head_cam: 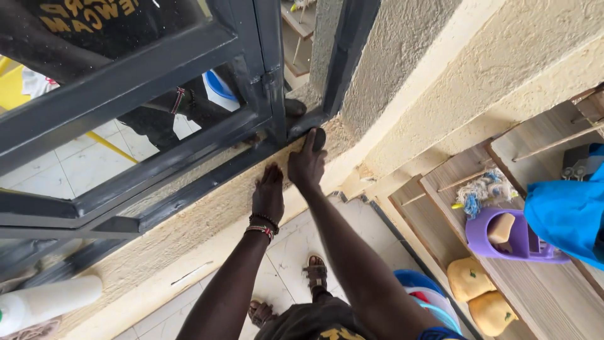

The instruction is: Cleaning a window frame and the surrounding ledge using a spray bottle, a cloth, and a small brush.

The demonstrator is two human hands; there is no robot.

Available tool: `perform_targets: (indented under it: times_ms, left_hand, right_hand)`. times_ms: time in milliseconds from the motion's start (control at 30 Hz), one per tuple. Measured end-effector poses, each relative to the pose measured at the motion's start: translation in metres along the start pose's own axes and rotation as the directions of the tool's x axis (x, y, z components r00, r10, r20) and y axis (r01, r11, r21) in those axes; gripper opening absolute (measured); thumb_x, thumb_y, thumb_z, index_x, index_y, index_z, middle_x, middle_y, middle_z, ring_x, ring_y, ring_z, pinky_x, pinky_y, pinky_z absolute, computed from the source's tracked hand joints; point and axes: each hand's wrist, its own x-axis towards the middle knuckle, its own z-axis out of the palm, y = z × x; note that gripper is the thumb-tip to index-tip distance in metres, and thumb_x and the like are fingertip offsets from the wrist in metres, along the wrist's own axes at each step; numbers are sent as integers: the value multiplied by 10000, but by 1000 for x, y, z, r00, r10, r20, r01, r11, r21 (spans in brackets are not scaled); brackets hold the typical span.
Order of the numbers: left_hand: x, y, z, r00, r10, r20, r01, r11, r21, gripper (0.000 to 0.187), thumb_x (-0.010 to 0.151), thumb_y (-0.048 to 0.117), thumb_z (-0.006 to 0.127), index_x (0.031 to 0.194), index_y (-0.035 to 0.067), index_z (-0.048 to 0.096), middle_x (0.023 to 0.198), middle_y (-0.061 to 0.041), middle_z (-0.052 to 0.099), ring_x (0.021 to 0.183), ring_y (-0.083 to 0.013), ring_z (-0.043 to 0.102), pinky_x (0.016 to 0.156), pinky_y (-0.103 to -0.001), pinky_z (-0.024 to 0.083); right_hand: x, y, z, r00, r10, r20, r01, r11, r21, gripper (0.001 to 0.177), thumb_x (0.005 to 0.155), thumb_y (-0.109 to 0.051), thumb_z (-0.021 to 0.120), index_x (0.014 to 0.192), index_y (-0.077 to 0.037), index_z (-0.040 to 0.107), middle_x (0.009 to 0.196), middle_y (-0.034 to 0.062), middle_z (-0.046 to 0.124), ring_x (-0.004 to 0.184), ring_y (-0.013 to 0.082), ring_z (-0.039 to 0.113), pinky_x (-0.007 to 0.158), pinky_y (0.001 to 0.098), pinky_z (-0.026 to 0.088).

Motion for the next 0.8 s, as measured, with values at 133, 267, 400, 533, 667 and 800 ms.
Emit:
perform_targets:
  times_ms: [133, 267, 400, 533, 667, 800]
  left_hand:
    - [-1, 4, -13, 999, -31, 39, 31, 1000, 0, 607, 815, -135, 495, 1409, -12, 509, 1619, -146, 385, 1519, -311, 315, 1145, -600, 376]
    - [1, 2, -7, 999, -46, 24, 47, 998, -33, 472, 913, -76, 490, 1375, 8, 535, 1620, -125, 399, 1530, -297, 328, 1146, -617, 374]
    - [-1, -4, -3, 1000, 5, 5, -4, 998, -62, 540, 894, -63, 468, 1432, -16, 496, 1601, -171, 376, 1487, -334, 317, 1114, -640, 360]
    - [-2, 0, -5, 999, -10, 41, 12, 999, -53, 512, 897, -65, 460, 1404, 0, 500, 1610, -133, 399, 1532, -316, 321, 1136, -618, 375]
    - [1, -6, 3, 1000, -7, 18, 7, 1000, -9, 516, 912, -64, 474, 1422, 7, 492, 1624, -140, 380, 1519, -317, 326, 1131, -631, 366]
    - [-2, 3, -7, 999, -5, 54, 5, 1000, -15, 561, 878, -76, 476, 1435, -9, 478, 1614, -144, 379, 1521, -320, 319, 1136, -605, 377]
  right_hand:
    - [29, 8, -16, 999, -28, -21, 26, 998, -65, 880, 897, -348, 621, 1640, -276, 155, 1219, 386, 484, 1026, 518, 626, 887, 570, 527]
    - [11, 0, 2, 994, -12, -109, 7, 999, -40, 901, 892, -327, 620, 1654, -258, 144, 1169, 347, 511, 973, 504, 643, 871, 569, 537]
    - [-9, -1, -1, 999, -13, 33, 15, 998, -59, 919, 870, -306, 608, 1654, -311, 128, 1179, 321, 507, 953, 517, 638, 867, 549, 546]
    - [34, 13, -8, 994, -33, -104, 29, 999, -44, 854, 926, -323, 598, 1647, -256, 145, 1167, 329, 519, 956, 488, 652, 849, 583, 527]
    - [-15, 11, -9, 997, -40, -60, 36, 997, -66, 897, 879, -306, 613, 1644, -288, 146, 1193, 368, 495, 923, 519, 652, 839, 573, 555]
    - [-26, 43, -44, 939, -293, 179, 327, 923, -204, 908, 825, -260, 622, 1627, -377, 211, 1197, 342, 506, 956, 527, 638, 841, 596, 551]
